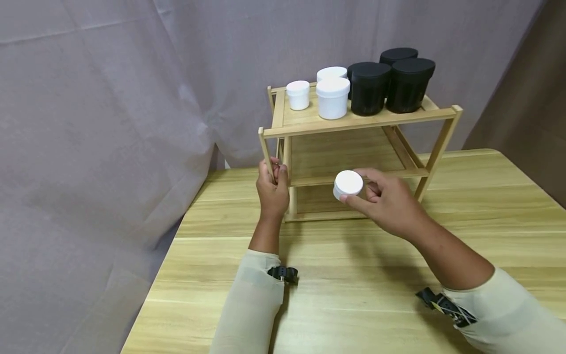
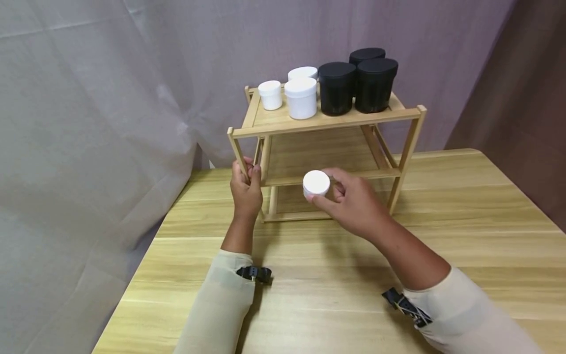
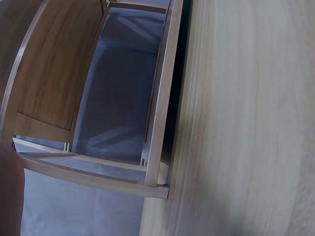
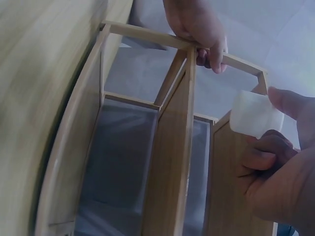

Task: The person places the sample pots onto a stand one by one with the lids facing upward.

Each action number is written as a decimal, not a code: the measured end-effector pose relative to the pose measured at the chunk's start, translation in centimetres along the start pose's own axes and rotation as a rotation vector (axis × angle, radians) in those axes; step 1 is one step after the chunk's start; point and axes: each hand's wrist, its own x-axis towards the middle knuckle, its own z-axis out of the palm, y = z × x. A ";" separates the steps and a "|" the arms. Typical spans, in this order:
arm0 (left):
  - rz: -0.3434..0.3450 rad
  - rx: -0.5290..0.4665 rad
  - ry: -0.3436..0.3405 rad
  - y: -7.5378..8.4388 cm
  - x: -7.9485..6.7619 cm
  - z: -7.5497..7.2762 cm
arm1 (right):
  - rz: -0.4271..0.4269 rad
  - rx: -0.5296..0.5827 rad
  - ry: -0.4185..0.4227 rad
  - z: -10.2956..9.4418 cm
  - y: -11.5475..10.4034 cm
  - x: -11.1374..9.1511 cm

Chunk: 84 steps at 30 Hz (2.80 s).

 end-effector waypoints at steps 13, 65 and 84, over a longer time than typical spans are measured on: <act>0.001 0.015 0.009 0.0 -0.1 0.0 | -0.133 -0.146 0.018 -0.1 -2.1 1.9; 0.025 0.033 0.028 0.0 0.4 -0.2 | -0.096 -0.350 0.071 -0.3 -11.0 12.7; 0.013 0.033 0.047 0.1 0.1 0.1 | 0.185 -0.525 -0.039 0.9 -12.6 15.5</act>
